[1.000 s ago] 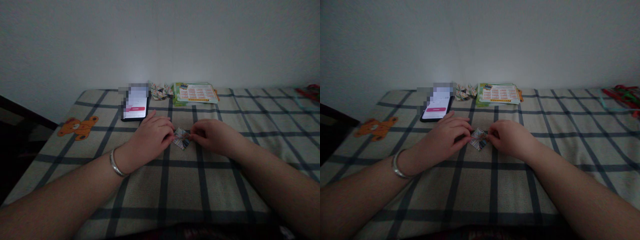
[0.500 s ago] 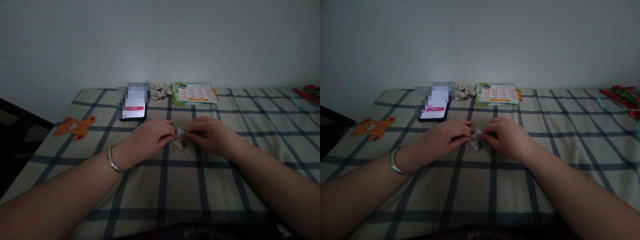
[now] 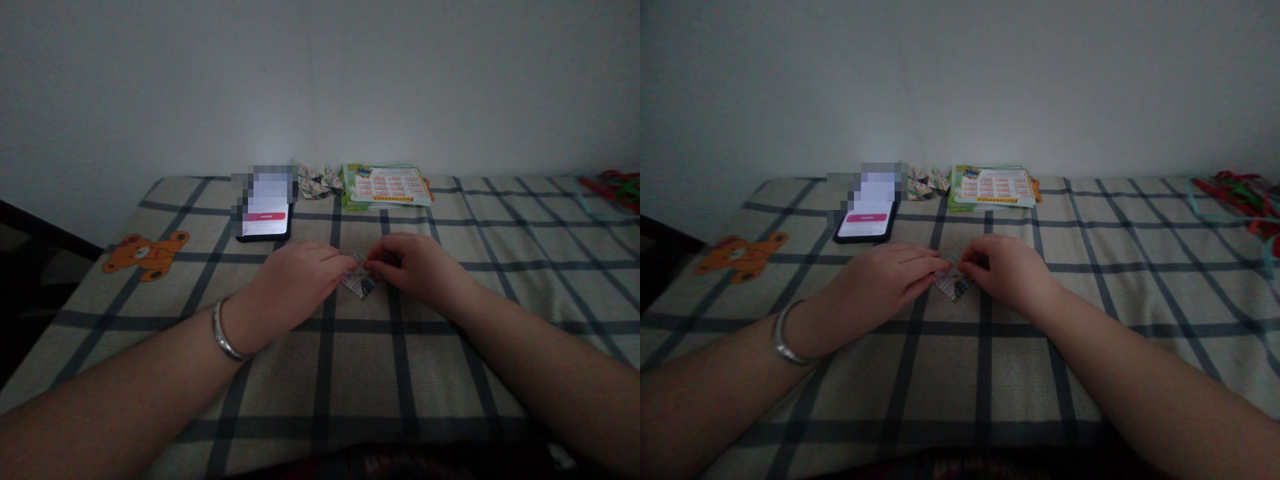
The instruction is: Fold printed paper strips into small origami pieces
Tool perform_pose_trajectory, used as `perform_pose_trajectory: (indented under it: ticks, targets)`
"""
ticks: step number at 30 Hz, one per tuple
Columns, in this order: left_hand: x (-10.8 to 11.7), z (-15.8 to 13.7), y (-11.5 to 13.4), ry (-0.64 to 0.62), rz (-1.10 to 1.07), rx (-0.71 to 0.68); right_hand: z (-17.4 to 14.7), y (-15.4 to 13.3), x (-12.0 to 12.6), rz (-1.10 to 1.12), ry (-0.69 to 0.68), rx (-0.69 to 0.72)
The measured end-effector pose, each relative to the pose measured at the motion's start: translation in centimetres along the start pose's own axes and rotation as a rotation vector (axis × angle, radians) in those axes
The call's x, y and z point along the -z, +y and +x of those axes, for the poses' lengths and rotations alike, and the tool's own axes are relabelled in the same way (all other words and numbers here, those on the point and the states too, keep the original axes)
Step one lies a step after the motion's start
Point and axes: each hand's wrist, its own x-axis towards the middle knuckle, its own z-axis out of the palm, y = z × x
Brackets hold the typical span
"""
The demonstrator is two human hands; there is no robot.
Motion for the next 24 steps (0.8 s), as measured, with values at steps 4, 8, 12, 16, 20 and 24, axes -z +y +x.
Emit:
perform_pose_trajectory:
  ticks: [4,8,12,16,20,24]
  targets:
    - [-0.2,0.0,0.2,0.03,0.061,-0.032,0.2,-0.2,-0.1,-0.069,0.0,-0.003]
    - [-0.3,0.1,0.4,0.044,0.111,-0.01,0.2,-0.2,-0.2,-0.046,0.013,-0.02]
    - [-0.4,0.2,0.6,0.002,0.138,0.017,0.1,-0.1,-0.2,-0.049,0.016,0.018]
    - [-0.4,0.1,0.6,-0.017,0.138,0.035,-0.3,0.1,0.3,-0.085,0.0,0.078]
    - [-0.5,0.1,0.5,-0.025,0.109,0.031,-0.8,0.0,0.7,-0.134,-0.019,0.128]
    - [-1.0,0.1,0.2,0.053,0.055,0.025,-0.9,-0.4,0.5,-0.209,0.013,0.059]
